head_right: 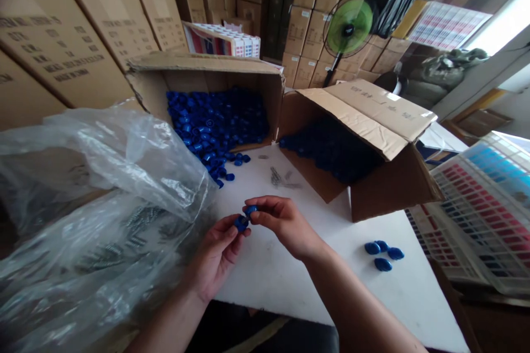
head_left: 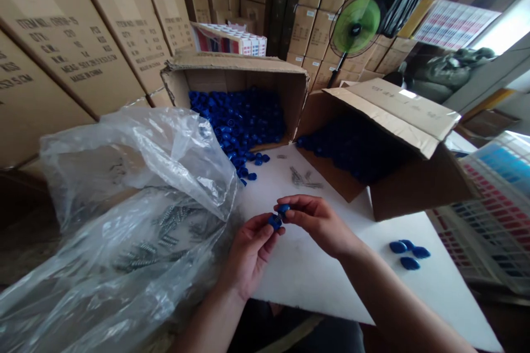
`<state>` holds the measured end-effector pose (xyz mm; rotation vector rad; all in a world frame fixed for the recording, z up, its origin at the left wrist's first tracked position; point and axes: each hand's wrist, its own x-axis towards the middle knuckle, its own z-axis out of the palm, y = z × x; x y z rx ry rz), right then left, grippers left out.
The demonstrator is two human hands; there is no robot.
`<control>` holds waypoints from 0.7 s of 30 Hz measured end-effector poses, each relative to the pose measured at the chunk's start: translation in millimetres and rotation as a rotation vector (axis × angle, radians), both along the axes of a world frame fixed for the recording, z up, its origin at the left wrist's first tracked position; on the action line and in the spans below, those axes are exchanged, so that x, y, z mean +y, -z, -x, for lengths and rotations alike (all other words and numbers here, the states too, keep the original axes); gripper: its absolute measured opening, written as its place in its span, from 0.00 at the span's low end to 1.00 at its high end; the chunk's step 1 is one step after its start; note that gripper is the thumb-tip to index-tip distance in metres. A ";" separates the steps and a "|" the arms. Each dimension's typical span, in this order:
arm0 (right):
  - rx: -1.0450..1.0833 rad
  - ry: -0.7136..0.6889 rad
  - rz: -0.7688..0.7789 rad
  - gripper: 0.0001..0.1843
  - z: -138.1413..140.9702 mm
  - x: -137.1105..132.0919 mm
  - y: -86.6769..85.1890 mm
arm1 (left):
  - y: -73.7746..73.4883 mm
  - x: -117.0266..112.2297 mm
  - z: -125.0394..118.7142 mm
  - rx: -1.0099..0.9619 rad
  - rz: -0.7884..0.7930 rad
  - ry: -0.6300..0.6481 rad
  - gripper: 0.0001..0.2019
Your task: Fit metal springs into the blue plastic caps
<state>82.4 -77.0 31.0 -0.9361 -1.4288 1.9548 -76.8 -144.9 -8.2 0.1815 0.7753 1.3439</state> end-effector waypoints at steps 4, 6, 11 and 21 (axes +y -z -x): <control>0.018 -0.009 0.028 0.27 -1.3 -0.6 5.5 | -1.6 1.3 -1.2 -0.002 -0.010 0.004 0.14; 0.018 -0.012 0.043 0.27 -2.0 -1.1 7.5 | -3.1 1.4 -2.2 0.000 -0.010 -0.002 0.14; -0.027 0.005 0.006 0.28 -3.4 -3.4 6.2 | -4.5 0.2 -4.8 0.021 0.000 0.001 0.14; -0.051 -0.022 -0.069 0.29 -5.0 -10.1 -3.9 | -9.0 1.7 -5.0 0.169 0.034 0.028 0.16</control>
